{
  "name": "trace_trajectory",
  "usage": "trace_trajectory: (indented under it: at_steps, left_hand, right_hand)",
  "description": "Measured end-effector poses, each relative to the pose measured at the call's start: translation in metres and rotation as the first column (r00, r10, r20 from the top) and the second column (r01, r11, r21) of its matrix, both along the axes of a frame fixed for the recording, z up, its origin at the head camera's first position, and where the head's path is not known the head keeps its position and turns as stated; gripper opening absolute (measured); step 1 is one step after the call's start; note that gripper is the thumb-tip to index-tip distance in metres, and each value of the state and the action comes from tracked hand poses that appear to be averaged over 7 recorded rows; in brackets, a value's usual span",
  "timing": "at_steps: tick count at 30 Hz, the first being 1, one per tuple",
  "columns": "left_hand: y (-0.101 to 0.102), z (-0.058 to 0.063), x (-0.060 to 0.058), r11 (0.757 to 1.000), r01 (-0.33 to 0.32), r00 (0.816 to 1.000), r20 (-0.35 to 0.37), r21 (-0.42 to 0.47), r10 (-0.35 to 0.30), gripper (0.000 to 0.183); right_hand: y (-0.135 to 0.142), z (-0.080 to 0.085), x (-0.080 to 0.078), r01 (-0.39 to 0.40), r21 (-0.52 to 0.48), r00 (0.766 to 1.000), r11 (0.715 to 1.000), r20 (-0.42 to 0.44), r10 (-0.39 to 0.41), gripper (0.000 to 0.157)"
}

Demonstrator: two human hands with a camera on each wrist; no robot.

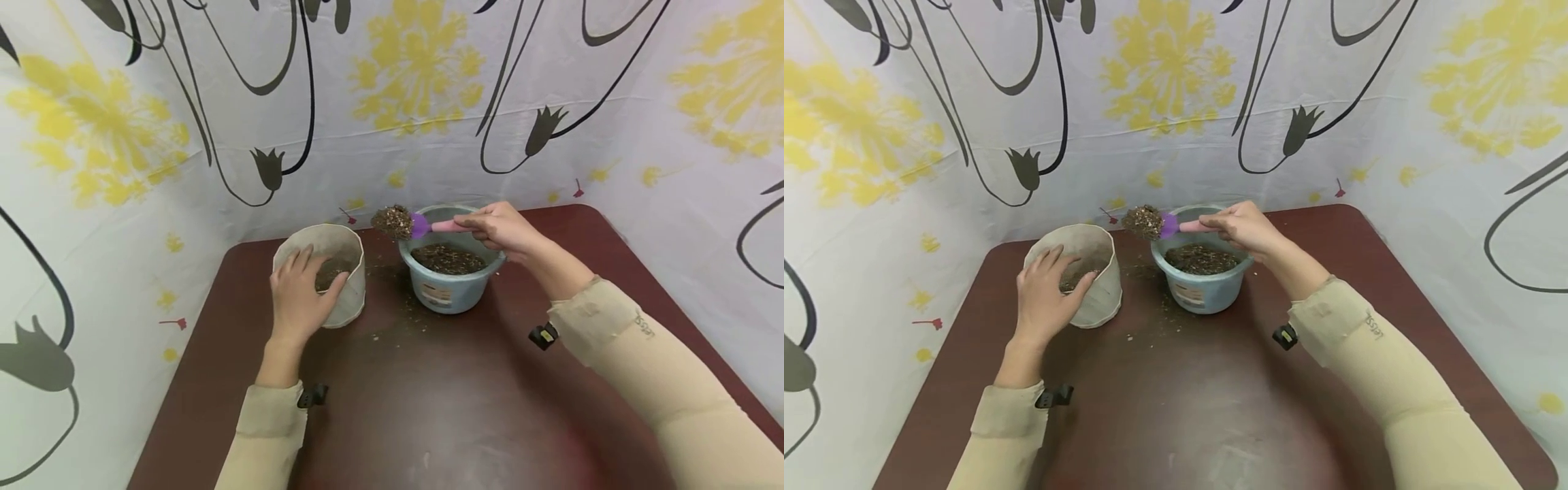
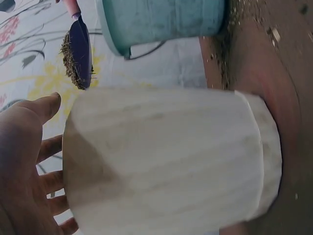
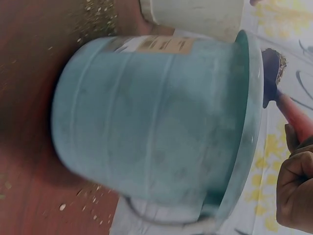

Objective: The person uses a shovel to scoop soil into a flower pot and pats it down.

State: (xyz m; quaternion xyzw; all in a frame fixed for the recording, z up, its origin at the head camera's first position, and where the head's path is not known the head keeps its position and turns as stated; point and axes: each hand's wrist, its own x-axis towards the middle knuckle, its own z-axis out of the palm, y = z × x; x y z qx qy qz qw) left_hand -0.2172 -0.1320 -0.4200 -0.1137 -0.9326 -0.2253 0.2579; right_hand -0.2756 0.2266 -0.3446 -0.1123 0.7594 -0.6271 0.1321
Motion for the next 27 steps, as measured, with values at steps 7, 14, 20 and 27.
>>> trace_trajectory:
  at_steps: [7,14,20,27]
  left_hand:
    - [-0.024,-0.006,0.008,0.998,-0.055,0.998,0.030,0.027,0.054,0.052]
    - [-0.038,-0.013,0.011,0.996,-0.070,0.992,0.106,0.053,0.064,0.059]
    - [-0.040,-0.016,0.012,0.996,-0.065,0.987,0.151,0.069,0.054,0.066]
    - [-0.042,-0.017,0.011,0.995,-0.062,0.990,0.129,0.077,0.052,0.067]
  right_hand:
    - [-0.037,0.002,-0.008,-0.044,0.027,0.999,0.999,-0.009,0.044,0.025]
    - [-0.084,-0.006,-0.012,-0.029,0.167,0.986,0.986,-0.160,0.056,0.020]
    - [-0.108,-0.019,-0.009,0.059,0.369,0.900,0.928,-0.421,0.110,0.024]
    - [-0.118,-0.034,-0.004,0.257,0.539,0.560,0.802,-0.760,0.331,0.030]
